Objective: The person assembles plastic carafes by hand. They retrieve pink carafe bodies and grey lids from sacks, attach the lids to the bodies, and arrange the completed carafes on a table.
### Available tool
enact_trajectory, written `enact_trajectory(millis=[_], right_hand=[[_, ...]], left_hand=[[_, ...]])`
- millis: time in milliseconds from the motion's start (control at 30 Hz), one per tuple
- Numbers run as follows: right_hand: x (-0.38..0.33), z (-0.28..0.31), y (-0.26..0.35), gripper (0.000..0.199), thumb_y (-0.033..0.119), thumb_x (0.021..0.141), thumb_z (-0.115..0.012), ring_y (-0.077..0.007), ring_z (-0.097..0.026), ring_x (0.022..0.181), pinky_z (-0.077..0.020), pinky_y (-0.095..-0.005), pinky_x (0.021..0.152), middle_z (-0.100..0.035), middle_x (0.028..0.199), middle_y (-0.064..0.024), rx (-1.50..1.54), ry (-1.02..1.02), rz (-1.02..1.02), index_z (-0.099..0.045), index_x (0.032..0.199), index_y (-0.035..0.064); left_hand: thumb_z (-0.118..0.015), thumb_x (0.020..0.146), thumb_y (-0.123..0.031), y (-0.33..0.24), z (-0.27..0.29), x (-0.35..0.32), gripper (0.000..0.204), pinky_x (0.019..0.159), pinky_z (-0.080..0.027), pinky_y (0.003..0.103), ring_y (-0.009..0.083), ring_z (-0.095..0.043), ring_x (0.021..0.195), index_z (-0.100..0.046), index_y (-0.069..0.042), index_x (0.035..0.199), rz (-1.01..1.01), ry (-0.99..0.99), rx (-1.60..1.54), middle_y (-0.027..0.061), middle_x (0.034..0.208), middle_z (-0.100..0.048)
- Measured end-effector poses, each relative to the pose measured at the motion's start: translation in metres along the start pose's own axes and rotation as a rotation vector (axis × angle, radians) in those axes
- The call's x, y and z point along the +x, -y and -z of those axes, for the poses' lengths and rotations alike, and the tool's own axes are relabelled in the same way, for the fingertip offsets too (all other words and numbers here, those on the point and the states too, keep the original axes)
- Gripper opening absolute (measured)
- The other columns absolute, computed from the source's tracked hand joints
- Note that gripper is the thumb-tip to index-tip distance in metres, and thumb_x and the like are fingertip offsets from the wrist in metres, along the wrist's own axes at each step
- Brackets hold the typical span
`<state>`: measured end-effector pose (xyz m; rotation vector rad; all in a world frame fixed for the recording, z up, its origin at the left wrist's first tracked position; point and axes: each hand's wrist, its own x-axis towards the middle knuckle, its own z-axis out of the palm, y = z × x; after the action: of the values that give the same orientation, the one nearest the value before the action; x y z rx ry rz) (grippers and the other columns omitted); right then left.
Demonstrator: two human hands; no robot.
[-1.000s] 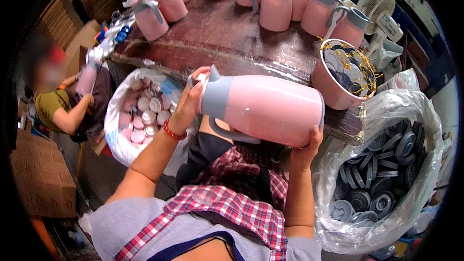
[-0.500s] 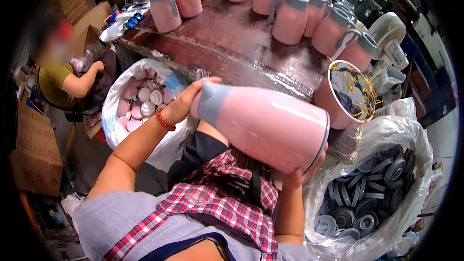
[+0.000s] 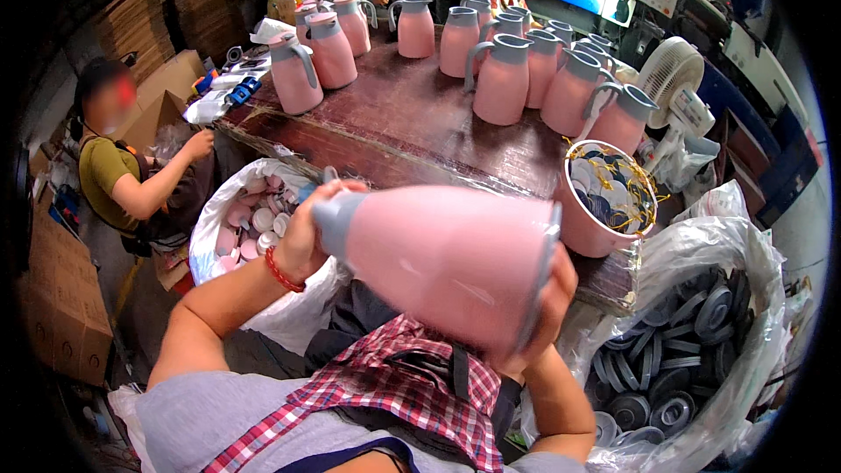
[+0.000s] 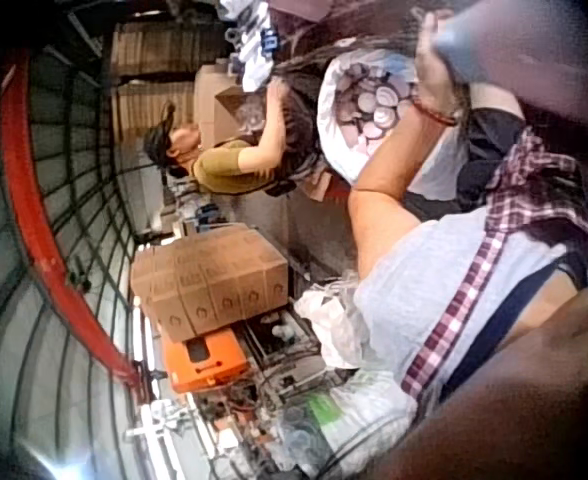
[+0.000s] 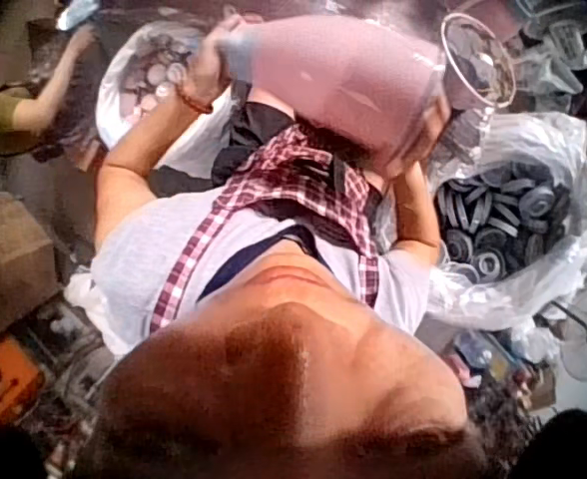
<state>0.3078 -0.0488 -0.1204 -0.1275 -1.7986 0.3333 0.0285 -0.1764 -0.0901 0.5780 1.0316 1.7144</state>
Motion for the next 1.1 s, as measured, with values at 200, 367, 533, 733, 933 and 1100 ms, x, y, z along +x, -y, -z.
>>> enact_trajectory(millis=[200,367,533,733,933,1100], right_hand=[[-0.014,-0.026,-0.038,0.049,0.042,0.091,-0.043,-0.0221,-0.057,0.104,-0.0450,-0.0368,0.090,-0.059,0.114,-0.0105,1.121,-0.376,-1.065,-0.052,0.119,0.0023],[-0.026,-0.028,-0.065,0.049,0.042,0.088,-0.047,-0.0255,-0.062,0.092,-0.0498,-0.0402,0.084,-0.062,0.107,-0.0148,1.240,0.009,-1.551,-0.055,0.115,0.0024],[-0.076,-0.051,-0.067,0.044,0.041,0.088,-0.046,-0.0234,-0.065,0.082,-0.0510,-0.0406,0.081,-0.066,0.096,-0.0127,1.443,0.273,-1.762,-0.061,0.108,0.0045],[-0.052,-0.012,-0.077,0.044,0.044,0.091,-0.052,-0.0125,-0.059,0.083,-0.0475,-0.0272,0.062,-0.064,0.093,-0.0062,0.422,0.656,-1.285,-0.063,0.104,0.0042],[0.054,0.090,-0.143,0.021,0.018,0.090,-0.055,-0.0066,-0.056,0.066,-0.0440,-0.0204,0.059,-0.063,0.073,-0.0031,-0.030,0.116,-0.735,-0.064,0.088,-0.0010],[0.115,0.075,-0.223,0.023,0.021,0.087,-0.061,-0.0114,-0.061,0.071,-0.0483,-0.0250,0.065,-0.066,0.080,-0.0079,-0.174,0.263,-0.649,-0.065,0.093,-0.0014]], left_hand=[[-0.048,0.087,-0.010,-0.018,-0.054,-0.007,0.024,0.101,-0.033,0.040,0.0315,-0.047,0.118,-0.050,-0.002,0.110,-0.879,0.019,0.766,0.0198,0.123,-0.053],[-0.054,0.081,-0.014,-0.026,-0.089,-0.049,0.010,0.099,-0.033,0.057,0.0295,-0.051,0.117,-0.056,-0.017,0.091,-1.493,0.890,1.499,0.0056,0.111,-0.064],[-0.057,0.080,-0.017,-0.019,-0.121,-0.051,0.008,0.083,-0.044,0.048,0.0183,-0.061,0.101,-0.061,-0.016,0.087,-1.416,1.302,1.345,-0.0007,0.105,-0.065],[-0.067,0.066,-0.011,-0.050,-0.130,0.029,0.027,0.083,-0.043,0.046,0.0279,-0.061,0.095,-0.059,-0.008,0.091,-1.096,1.104,1.400,0.0073,0.099,-0.064],[-0.065,0.071,-0.006,-0.062,-0.129,0.118,0.028,0.090,-0.043,0.043,0.0291,-0.059,0.103,-0.061,-0.004,0.098,-1.081,1.010,1.443,0.0084,0.102,-0.065],[-0.059,0.079,-0.009,-0.050,-0.117,0.169,0.029,0.102,-0.034,0.045,0.0279,-0.052,0.116,-0.062,-0.008,0.108,-1.049,1.042,1.467,0.0070,0.116,-0.062]])
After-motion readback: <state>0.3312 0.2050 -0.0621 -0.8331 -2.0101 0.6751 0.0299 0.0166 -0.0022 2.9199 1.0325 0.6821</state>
